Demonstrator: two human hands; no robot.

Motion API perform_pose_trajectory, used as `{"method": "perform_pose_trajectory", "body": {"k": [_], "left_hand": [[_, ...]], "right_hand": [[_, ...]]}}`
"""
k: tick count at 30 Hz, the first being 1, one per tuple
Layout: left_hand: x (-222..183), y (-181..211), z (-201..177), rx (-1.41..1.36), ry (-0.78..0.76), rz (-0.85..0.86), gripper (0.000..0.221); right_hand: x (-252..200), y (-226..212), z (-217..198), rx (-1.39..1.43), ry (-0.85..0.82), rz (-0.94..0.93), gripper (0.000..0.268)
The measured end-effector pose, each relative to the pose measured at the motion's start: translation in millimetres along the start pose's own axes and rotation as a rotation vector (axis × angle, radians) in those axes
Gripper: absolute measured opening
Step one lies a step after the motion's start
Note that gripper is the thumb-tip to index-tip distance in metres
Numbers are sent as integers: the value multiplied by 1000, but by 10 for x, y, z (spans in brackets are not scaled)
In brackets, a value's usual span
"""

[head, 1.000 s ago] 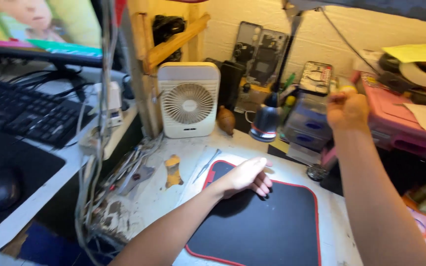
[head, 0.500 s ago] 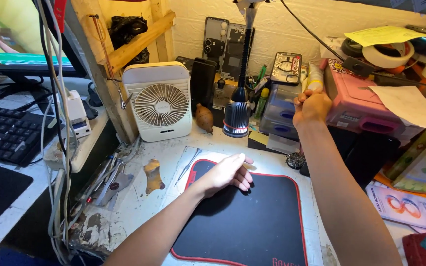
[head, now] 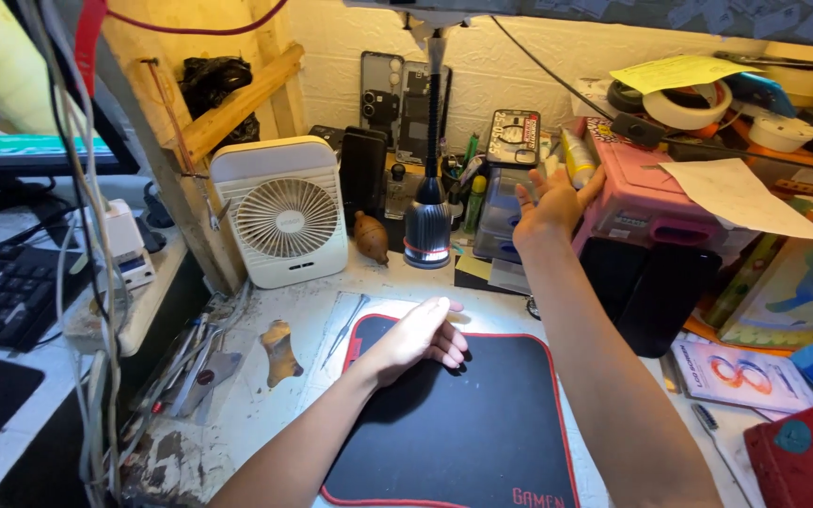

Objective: A person is seen testing a new screen on a mobile phone and then proceeding to disassemble the device on a repair bench.

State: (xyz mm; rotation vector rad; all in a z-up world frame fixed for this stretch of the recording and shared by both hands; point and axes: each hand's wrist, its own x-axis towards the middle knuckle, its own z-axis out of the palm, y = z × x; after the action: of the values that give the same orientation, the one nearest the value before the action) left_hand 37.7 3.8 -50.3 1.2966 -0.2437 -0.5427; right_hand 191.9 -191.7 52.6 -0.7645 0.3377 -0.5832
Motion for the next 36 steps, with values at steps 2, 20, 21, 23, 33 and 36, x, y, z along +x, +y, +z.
{"method": "perform_pose_trajectory", "body": {"k": [2,20,21,23,33,36], "left_hand": [[5,-21,23,0,18,13,51],[-576,456,-516,1103,451,324,18],[-549,457,-575,1139,442,346,13],[-501,507,-568,1171,405,339,11],[-514,458,-979,1149,652,509,16],[-830,737,-961,1350,665,189,14]], "right_hand": [[97,23,-123,-1,-34,27,76],[-1433,148,-1690,-1432,-1086,-560,33],[-1443,167,-1719,-1459,-1099,-624,27],[-1426,92,-1651,-1546,-1073,-632,26],[-1321,220,-1880,-1423,-942,-715,16],[-1368,165,-1747,-1375,-966,-721,15]]}}
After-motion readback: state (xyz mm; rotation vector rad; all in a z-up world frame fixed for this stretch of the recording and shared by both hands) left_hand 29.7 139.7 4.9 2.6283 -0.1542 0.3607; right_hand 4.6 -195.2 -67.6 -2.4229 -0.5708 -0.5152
